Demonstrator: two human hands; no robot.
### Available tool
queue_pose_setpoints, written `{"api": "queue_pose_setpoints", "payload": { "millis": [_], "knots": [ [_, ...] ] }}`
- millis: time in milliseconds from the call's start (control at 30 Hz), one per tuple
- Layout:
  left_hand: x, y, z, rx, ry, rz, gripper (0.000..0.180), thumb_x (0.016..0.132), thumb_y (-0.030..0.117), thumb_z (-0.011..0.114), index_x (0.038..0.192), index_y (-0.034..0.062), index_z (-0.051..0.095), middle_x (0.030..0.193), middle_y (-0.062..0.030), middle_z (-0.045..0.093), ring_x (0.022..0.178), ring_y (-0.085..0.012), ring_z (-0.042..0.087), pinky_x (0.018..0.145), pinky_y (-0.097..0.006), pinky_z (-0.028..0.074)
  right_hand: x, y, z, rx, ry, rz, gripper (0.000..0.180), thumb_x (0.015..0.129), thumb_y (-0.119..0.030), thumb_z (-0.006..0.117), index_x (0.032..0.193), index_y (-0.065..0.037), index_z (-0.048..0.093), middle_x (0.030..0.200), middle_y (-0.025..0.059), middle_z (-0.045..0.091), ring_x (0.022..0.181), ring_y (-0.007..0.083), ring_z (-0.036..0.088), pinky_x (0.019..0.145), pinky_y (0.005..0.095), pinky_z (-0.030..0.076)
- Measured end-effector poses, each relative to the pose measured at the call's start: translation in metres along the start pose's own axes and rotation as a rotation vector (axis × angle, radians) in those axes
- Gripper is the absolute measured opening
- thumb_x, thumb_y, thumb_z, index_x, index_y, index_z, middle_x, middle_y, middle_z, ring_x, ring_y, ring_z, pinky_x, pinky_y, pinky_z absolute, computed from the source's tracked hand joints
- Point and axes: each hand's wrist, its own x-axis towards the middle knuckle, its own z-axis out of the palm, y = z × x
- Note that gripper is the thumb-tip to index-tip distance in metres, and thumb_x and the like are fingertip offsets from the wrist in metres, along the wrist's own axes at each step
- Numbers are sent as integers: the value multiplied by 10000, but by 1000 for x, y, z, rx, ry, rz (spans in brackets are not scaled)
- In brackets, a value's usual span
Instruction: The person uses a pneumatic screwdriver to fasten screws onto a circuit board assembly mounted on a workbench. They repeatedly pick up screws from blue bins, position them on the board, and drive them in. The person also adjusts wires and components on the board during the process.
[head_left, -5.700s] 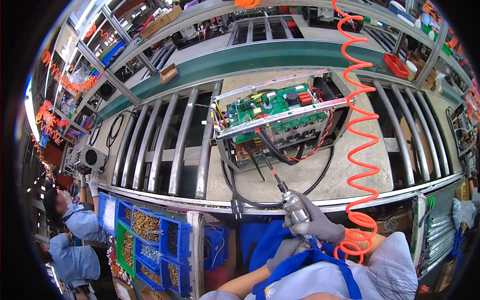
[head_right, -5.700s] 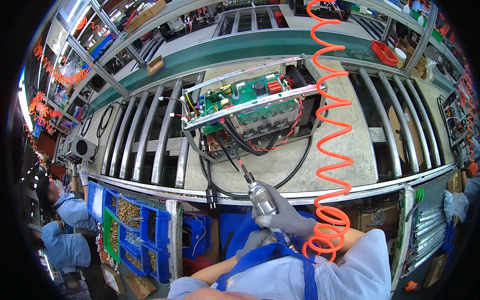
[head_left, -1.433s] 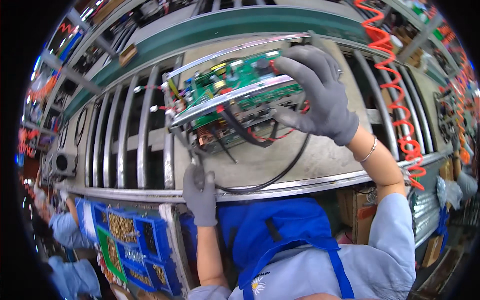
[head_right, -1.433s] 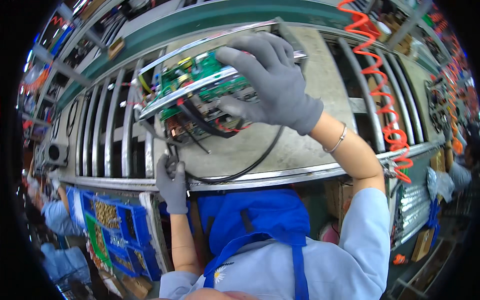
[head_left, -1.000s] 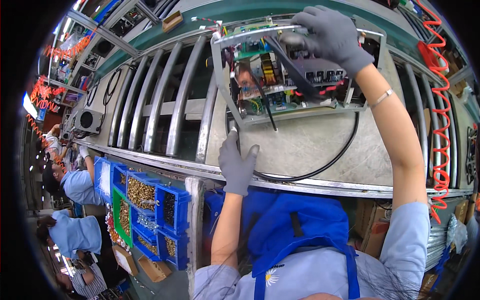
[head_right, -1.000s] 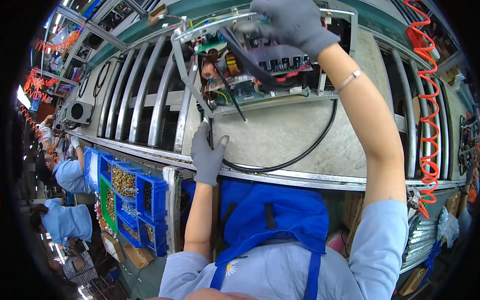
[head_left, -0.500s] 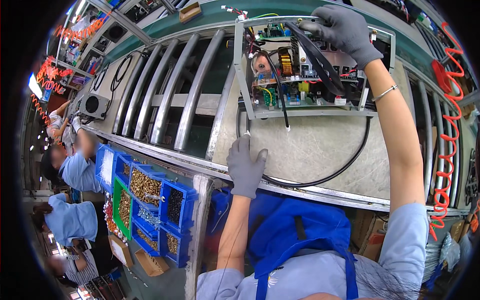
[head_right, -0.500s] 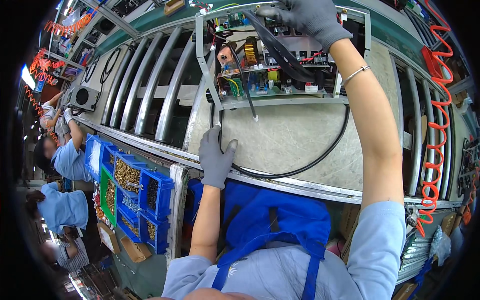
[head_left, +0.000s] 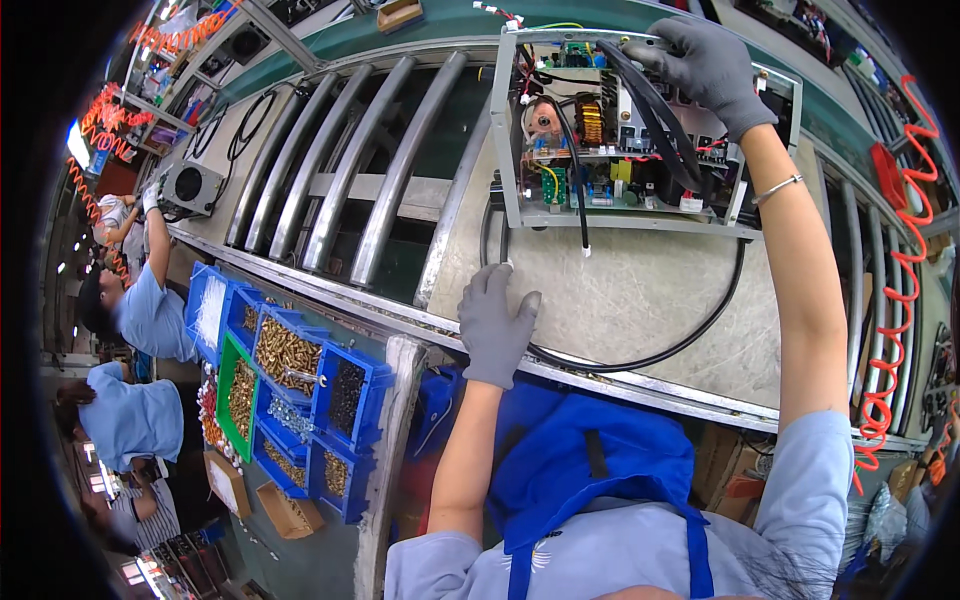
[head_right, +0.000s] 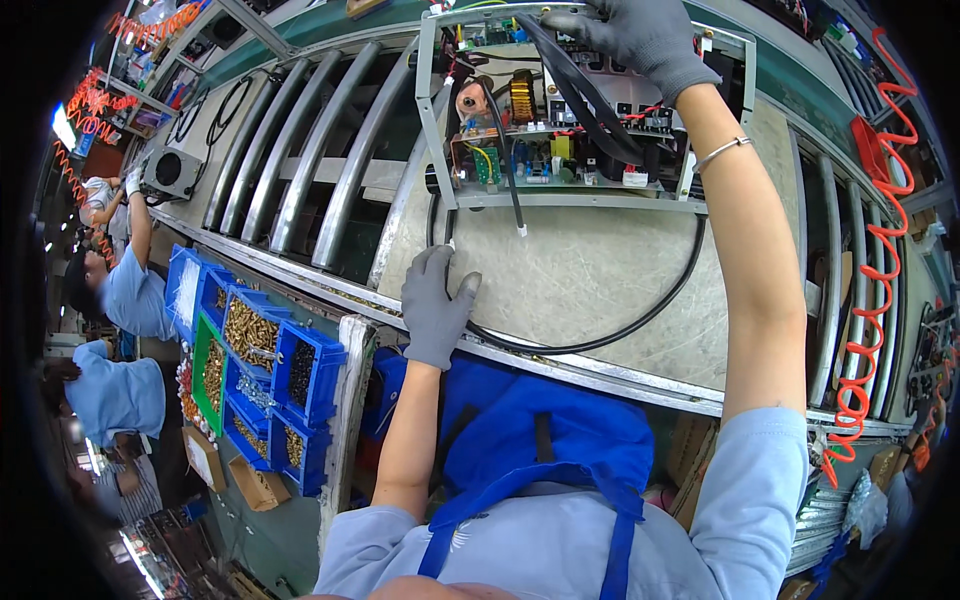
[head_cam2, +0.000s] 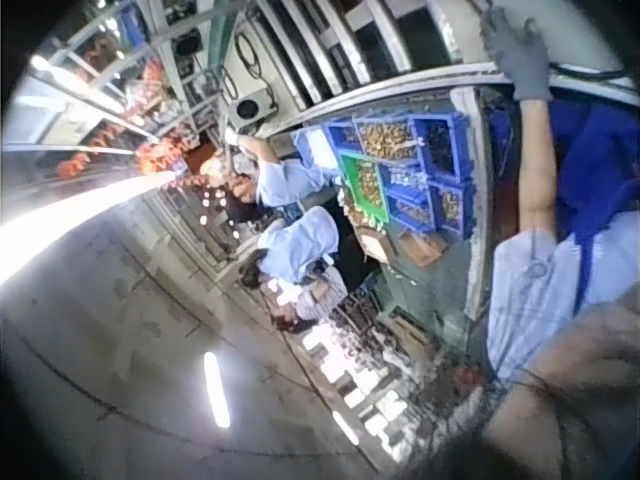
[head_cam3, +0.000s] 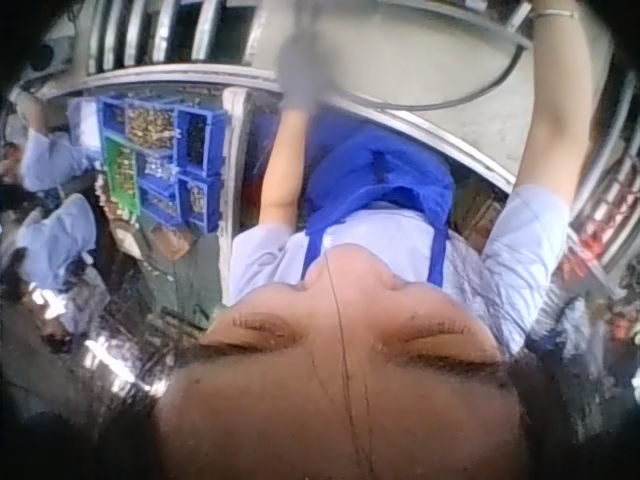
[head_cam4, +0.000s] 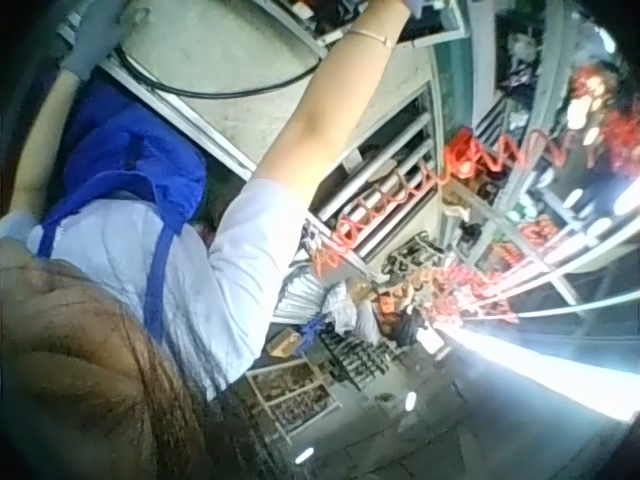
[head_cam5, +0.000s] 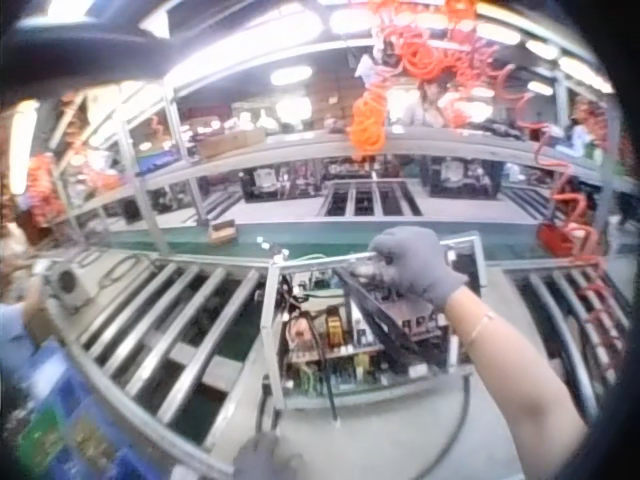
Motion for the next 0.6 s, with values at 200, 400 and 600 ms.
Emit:
{"api": "queue_pose_setpoints", "payload": {
  "millis": [200,400,600],
  "knots": [
    [-2,-2,1,-9,28,-1,481,771,270,756,1179,60,611,1234,-145,587,1119,-353,561,954,-458,457,-1,-6,-5,-80,-61,25,445,827,-529,694,993,-117,714,856,96,663,771,295,647,665,367,496],
    [-3,-5,2,7,33,16,470,761,261,763,1174,93,613,1235,-128,577,1112,-345,560,941,-460,458,-4,-8,-5,-43,-56,53,394,840,-476,696,954,-99,700,817,84,643,745,274,633,645,363,479],
    [-3,-6,4,-1,7,3,478,780,299,741,1186,89,602,1256,-111,558,1136,-334,537,950,-474,436,-6,-8,-7,-67,12,10,459,804,-594,672,933,-155,708,829,47,664,779,283,655,653,389,507]
  ]
}}
